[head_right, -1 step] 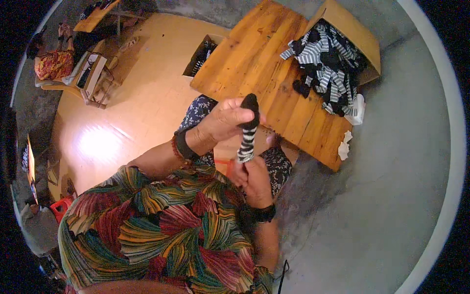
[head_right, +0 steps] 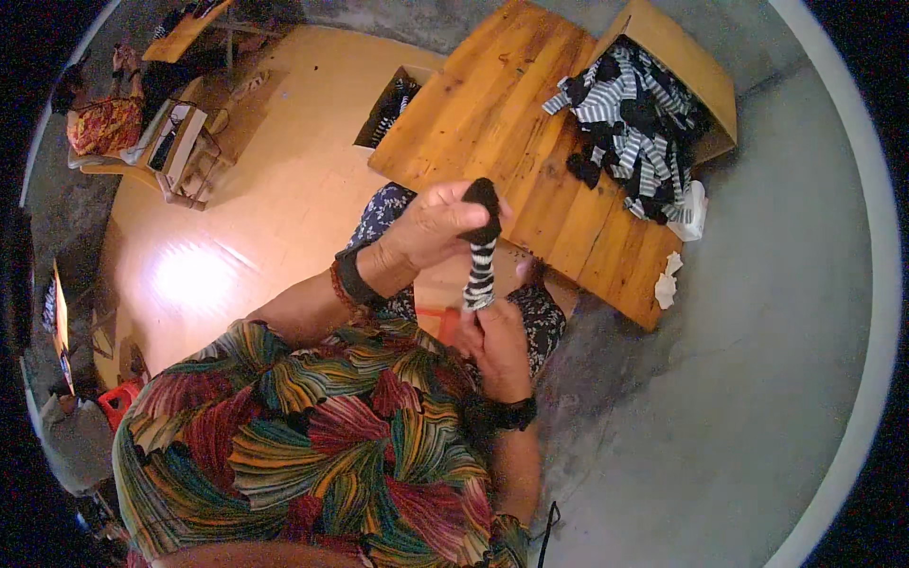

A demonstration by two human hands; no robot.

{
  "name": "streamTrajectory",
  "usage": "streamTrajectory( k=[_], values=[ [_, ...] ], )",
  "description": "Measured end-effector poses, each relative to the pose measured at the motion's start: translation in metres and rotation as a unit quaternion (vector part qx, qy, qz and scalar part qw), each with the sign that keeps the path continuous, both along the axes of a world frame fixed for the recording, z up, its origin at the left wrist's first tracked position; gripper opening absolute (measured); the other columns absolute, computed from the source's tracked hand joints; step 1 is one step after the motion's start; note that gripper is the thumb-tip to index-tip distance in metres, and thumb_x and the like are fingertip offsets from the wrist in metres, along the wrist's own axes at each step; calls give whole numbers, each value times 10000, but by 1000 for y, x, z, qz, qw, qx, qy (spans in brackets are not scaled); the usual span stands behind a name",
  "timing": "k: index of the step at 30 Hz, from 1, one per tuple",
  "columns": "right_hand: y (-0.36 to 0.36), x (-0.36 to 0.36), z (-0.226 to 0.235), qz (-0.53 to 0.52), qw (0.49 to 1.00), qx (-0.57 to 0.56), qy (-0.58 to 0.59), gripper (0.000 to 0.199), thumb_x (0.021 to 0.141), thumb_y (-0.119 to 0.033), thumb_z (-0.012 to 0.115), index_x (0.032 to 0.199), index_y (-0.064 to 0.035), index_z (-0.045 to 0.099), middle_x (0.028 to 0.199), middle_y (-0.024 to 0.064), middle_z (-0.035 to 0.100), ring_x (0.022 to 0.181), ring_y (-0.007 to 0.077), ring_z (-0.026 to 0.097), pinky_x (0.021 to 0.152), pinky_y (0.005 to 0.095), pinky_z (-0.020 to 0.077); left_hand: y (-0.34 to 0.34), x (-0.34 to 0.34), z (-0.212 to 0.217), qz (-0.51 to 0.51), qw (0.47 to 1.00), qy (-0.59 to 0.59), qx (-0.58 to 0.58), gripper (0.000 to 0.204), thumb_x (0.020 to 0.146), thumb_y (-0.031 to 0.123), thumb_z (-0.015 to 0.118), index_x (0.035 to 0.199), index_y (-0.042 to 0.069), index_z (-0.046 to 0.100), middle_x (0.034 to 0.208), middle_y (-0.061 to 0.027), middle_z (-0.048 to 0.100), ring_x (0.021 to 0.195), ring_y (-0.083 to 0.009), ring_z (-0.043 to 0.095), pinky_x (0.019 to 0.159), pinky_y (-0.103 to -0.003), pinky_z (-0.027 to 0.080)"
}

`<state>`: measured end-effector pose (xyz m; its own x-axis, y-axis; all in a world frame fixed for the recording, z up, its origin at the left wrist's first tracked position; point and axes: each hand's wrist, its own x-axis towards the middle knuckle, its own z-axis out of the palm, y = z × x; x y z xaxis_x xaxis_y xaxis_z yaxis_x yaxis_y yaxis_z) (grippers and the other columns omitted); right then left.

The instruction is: The person is using a wooden rod to turn striped socks right-side out.

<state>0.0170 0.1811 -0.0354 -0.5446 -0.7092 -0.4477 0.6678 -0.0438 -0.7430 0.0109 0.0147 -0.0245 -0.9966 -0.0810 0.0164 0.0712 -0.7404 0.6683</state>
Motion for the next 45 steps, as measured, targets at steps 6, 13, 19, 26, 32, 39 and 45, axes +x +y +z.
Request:
streamTrajectory(
  k=[6,13,19,26,32,39,45],
  values=[
    [28,-17,-10,17,919,212,333,285,861,-210,457,667,-10,513,625,-19,493,606,71,426,555,216,356,-19,2,-4,-18,998,-52,-17,409,834,407,497,866,7,573,648,-26,559,489,-92,512,418,-190,401],
    [20,-12,-18,-21,974,160,156,309,848,-262,485,631,-44,513,508,-39,416,445,38,350,415,197,267,-6,3,-13,-31,998,-57,3,428,813,432,522,853,9,571,625,-16,533,443,-79,464,398,-192,372],
    [16,-16,-14,-13,966,166,197,296,849,-268,476,652,-49,502,462,-44,368,386,40,304,375,207,234,-1,3,-20,-93,994,-47,-44,448,740,445,609,869,18,569,654,0,525,496,-69,482,438,-192,389],
    [12,-14,-8,-20,999,17,38,237,863,-249,469,725,-56,465,475,-27,336,384,72,295,386,220,257,-10,-3,10,23,986,1,-163,363,780,251,601,1059,34,516,756,0,531,485,-46,459,390,-182,366],
    [13,-23,-15,-35,963,169,205,274,854,-268,496,667,-68,499,496,-58,380,404,25,308,380,190,218,-29,2,23,21,953,28,-300,327,795,107,563,1110,71,483,737,25,515,423,-23,387,343,-164,289],
    [12,-20,-12,-17,922,169,347,275,856,-201,477,683,5,535,616,-19,491,589,67,429,531,221,354,-15,-1,27,151,925,-27,-347,236,857,298,483,864,70,542,574,47,436,417,-24,345,358,-183,255],
    [20,-15,-18,1,919,176,351,305,852,-250,486,655,-19,519,564,-41,434,533,45,366,480,215,295,-15,-18,1,137,971,-59,-185,429,872,400,421,590,82,483,517,10,416,460,-76,388,423,-209,296]
  ],
)
